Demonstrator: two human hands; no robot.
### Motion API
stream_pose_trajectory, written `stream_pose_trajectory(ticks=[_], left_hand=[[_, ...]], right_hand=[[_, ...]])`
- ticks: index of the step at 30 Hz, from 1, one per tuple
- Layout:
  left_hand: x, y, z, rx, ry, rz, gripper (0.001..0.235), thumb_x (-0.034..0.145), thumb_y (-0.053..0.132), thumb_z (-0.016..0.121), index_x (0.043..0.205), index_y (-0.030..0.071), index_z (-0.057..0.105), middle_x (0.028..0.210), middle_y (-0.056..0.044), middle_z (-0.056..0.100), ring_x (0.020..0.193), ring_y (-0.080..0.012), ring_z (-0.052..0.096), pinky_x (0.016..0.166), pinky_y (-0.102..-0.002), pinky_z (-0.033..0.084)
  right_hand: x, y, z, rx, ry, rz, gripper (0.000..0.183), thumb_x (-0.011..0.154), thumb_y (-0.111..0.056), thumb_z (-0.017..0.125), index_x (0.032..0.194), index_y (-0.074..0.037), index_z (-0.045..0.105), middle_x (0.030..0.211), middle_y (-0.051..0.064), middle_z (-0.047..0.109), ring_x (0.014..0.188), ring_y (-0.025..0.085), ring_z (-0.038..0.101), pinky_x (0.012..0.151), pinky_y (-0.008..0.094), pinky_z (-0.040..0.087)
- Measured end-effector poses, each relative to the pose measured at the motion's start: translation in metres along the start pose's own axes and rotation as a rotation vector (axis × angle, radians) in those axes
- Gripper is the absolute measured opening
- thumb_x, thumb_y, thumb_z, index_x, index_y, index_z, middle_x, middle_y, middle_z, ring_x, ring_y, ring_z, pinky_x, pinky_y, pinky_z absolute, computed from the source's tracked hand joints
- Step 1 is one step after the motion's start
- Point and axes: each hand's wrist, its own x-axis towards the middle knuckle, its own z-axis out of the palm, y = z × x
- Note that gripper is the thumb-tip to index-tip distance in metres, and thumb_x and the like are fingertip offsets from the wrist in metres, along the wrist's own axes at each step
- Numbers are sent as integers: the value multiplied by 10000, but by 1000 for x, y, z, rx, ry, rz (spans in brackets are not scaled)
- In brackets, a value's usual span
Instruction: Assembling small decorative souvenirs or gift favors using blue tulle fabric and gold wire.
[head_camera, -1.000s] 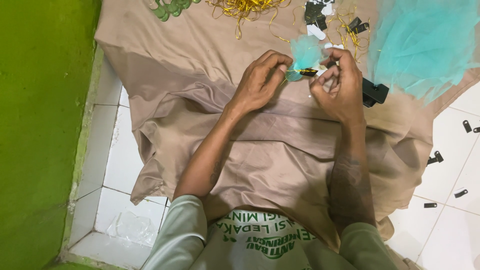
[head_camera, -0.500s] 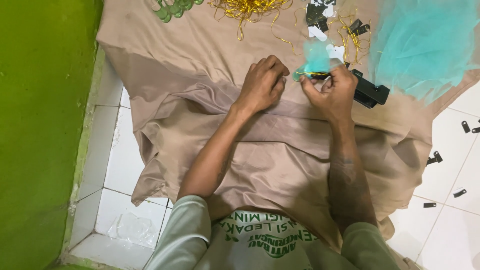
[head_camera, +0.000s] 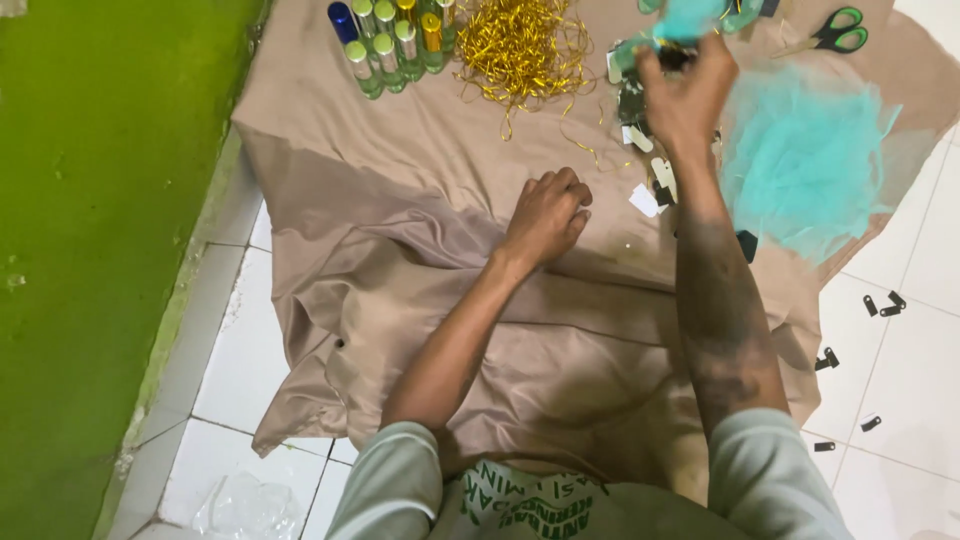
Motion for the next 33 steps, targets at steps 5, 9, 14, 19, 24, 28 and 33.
stream_pose_trajectory(ticks=[5,9,14,19,24,28,33], left_hand=[[0,-3,-1,-34,-12,1,168,894,237,634,1007,123,683,1072,-98,598,1011,-365,600,842,-518,444],[1,1,-3,-20,-20,-20,180,902,245,651,1010,109,696,1067,-94,611,1008,-359,611,839,-506,449],[0,-4,3,-21,-13,-2,189,894,251,665,1027,124,704,1071,-87,603,1018,-352,608,841,-511,448],[0,-6,2,2,-5,23,196,884,240,695,1041,121,698,1048,-87,583,991,-356,606,817,-514,446],[-1,-3,-4,-22,-26,21,177,906,224,655,1037,110,685,1060,-106,585,990,-381,599,818,-530,446],[-2,-1,-6,-10,-19,47,166,904,215,667,1020,98,686,1060,-108,578,974,-381,584,801,-536,440],[-5,15,-26,-33,-18,74,172,907,211,709,1016,80,722,990,-98,582,997,-334,596,869,-457,429]], right_hand=[[41,14,55,-55,66,58,153,853,-46,818,911,-71,678,848,88,763,731,184,730,654,346,613],[55,37,74,-210,109,262,213,862,-155,858,868,-69,664,809,96,724,668,208,678,580,425,546],[55,43,76,-234,50,193,228,871,-100,845,1056,-22,738,984,164,800,874,344,784,749,442,637],[44,28,52,-320,14,256,328,829,-269,893,967,-29,718,884,184,802,814,447,745,675,503,566],[-8,-30,-31,-352,-93,163,624,916,-331,864,1367,-91,506,1108,47,688,708,192,659,677,423,516],[-57,-53,-118,-528,-54,102,617,924,-331,922,1326,-24,568,1194,138,644,984,271,672,745,415,557],[-109,6,-166,-682,-12,230,467,863,-281,964,1138,12,726,982,155,609,938,402,628,732,584,563]])
